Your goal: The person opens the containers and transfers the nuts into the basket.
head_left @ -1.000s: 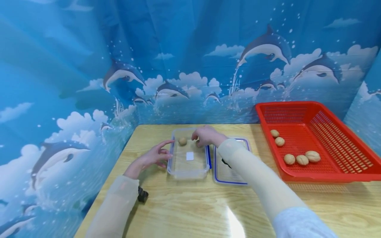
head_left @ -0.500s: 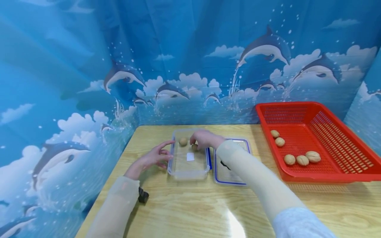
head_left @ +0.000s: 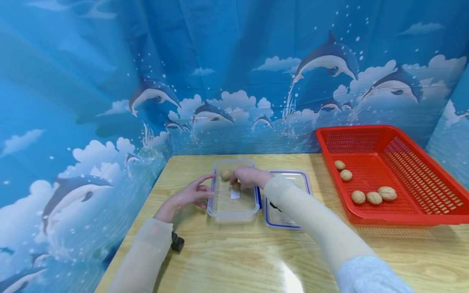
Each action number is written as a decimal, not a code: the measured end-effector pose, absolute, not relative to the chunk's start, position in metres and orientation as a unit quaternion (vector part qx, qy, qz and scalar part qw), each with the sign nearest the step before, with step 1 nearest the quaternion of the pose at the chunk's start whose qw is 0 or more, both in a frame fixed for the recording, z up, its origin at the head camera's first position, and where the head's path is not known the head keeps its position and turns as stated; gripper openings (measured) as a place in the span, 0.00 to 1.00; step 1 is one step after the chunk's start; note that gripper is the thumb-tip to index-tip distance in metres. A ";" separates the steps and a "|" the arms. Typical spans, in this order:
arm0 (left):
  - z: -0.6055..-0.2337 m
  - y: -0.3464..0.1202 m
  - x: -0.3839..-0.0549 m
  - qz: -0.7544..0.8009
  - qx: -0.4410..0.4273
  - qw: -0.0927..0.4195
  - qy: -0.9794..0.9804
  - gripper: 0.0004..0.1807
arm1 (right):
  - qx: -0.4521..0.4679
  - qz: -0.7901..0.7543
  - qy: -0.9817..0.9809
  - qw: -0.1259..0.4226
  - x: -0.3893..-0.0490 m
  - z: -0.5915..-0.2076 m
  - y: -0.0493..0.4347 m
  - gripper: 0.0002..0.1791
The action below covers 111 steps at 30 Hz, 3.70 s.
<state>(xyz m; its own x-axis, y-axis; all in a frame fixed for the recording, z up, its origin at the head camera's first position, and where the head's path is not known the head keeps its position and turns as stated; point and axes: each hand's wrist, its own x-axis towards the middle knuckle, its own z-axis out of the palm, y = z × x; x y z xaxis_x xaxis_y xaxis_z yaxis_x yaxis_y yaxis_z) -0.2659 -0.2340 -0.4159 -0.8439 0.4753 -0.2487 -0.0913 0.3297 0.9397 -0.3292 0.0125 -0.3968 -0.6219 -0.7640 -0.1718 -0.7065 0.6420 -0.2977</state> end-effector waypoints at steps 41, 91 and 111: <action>-0.416 -0.234 -0.266 0.560 0.125 0.246 0.781 0.39 | -0.339 -0.314 0.877 0.131 -0.347 -0.314 0.098 0.21; -0.415 -0.231 -0.266 0.553 0.114 0.246 0.788 0.38 | -0.111 -0.283 0.949 0.080 -0.325 -0.334 0.380 0.27; -0.416 -0.233 -0.267 0.558 0.125 0.247 0.782 0.38 | -0.132 -0.289 0.933 0.170 -0.331 -0.379 0.384 0.23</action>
